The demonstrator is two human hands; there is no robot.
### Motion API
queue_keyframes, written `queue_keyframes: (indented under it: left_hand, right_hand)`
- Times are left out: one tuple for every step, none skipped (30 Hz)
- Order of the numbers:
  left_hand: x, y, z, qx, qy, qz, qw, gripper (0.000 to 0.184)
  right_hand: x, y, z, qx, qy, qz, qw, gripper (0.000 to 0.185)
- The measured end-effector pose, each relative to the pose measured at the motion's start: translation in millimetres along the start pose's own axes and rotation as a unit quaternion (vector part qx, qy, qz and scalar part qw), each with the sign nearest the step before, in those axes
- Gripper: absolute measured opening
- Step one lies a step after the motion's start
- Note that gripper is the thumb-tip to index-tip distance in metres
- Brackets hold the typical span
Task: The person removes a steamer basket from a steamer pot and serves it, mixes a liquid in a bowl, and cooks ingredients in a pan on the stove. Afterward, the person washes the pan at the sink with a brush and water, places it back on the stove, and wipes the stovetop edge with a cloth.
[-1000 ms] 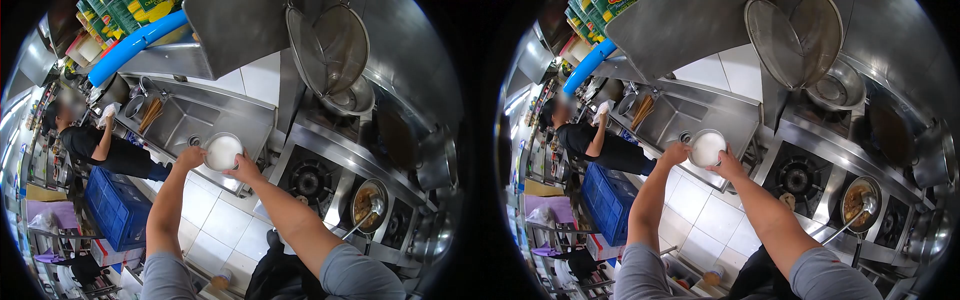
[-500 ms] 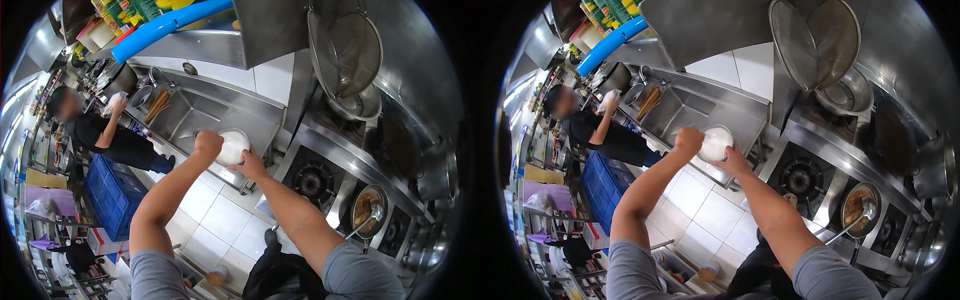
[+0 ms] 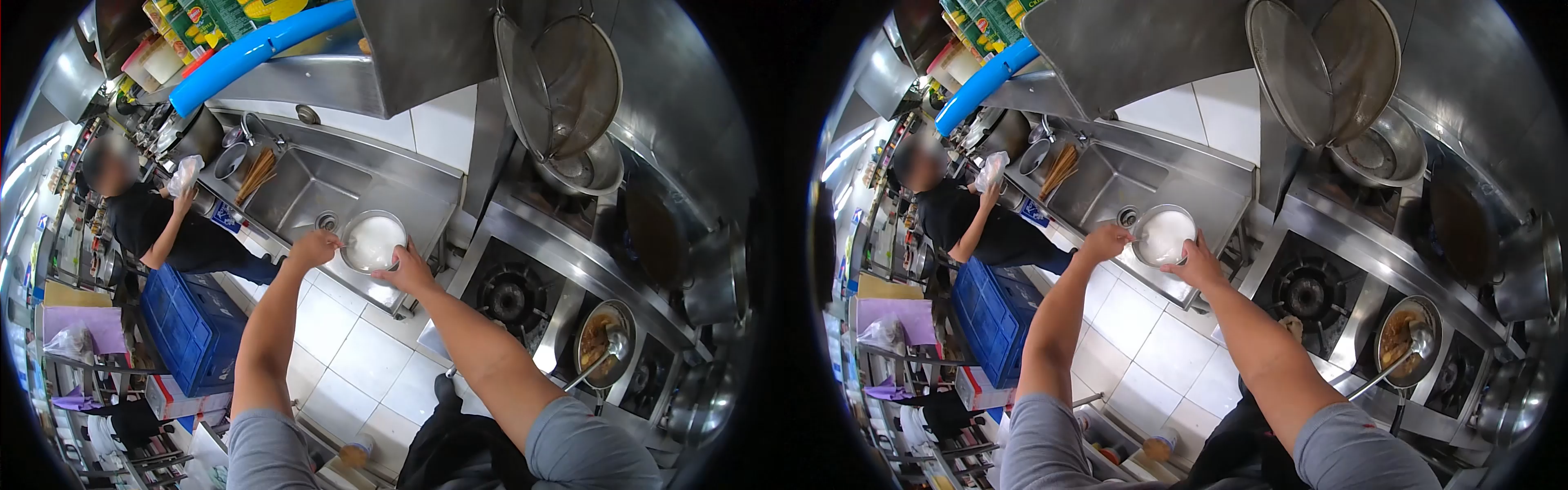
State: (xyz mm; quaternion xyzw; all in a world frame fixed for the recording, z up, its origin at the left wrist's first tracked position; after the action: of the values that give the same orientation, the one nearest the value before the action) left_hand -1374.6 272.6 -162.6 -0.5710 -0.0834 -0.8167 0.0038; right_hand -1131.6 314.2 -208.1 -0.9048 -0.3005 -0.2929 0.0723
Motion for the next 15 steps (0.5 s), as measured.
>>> queue_keyframes:
  left_hand:
    - [4,9,9,0.031,-0.013,0.015,0.999,0.023]
    - [12,17,22,0.063,-0.025,0.029,0.997,0.022]
    - [19,21,37,0.064,-0.023,0.029,0.997,0.022]
    - [27,25,52,0.057,-0.081,0.033,0.995,0.022]
    - [31,27,62,0.050,-0.137,0.039,0.989,0.023]
    - [34,27,66,0.052,-0.136,0.040,0.989,0.023]
    - [38,23,73,0.029,-0.187,0.044,0.981,0.023]
    - [41,19,80,0.005,-0.238,0.046,0.970,0.023]
    - [43,14,85,0.006,-0.237,0.047,0.970,0.023]
    - [43,9,90,0.002,-0.279,0.029,0.960,0.022]
    - [40,5,93,-0.001,-0.319,0.011,0.948,0.021]
    - [37,2,95,0.001,-0.319,0.011,0.948,0.021]
    - [31,-3,97,-0.007,-0.344,0.007,0.939,0.020]
    - [24,-8,96,-0.016,-0.369,0.003,0.929,0.020]
    - [17,-13,92,-0.016,-0.368,0.004,0.930,0.020]
  right_hand:
    - [0,-2,0,0.005,0.002,0.000,1.000,0.063]
    - [-1,-3,1,0.004,0.003,-0.001,1.000,0.063]
    - [-2,-3,2,0.002,0.004,0.000,1.000,0.063]
    - [-3,-3,2,0.000,0.004,0.002,1.000,0.062]
    - [-3,-1,1,0.000,0.005,-0.001,1.000,0.062]
    - [-2,-1,0,-0.004,0.008,-0.008,1.000,0.062]
    - [0,-1,-1,-0.007,0.010,-0.013,1.000,0.062]
    - [0,-2,-1,-0.007,0.012,-0.014,1.000,0.062]
    - [0,-2,0,-0.006,0.013,-0.007,1.000,0.062]
    - [-1,-2,0,-0.006,0.015,-0.001,1.000,0.062]
    - [-1,-1,-2,-0.005,0.015,-0.002,1.000,0.062]
    - [0,0,-3,-0.008,0.018,0.000,1.000,0.062]
    - [1,-1,-3,-0.011,0.020,0.002,1.000,0.063]
    - [3,-1,-4,-0.010,0.021,0.003,1.000,0.063]
    - [3,0,-4,-0.016,0.022,-0.008,1.000,0.063]
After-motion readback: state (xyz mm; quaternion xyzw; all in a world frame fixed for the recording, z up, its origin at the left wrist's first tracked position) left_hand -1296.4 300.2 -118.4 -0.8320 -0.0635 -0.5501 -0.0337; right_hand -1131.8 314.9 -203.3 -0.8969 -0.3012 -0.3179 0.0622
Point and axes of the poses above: each hand's wrist, its own y-axis away from the middle knuckle, its own x-axis out of the back of the hand, z = x × y, the point moved 7 cm from there along -y, towards the middle knuckle, and after that the axes turned 2 degrees about z, right-handed, at the moved point
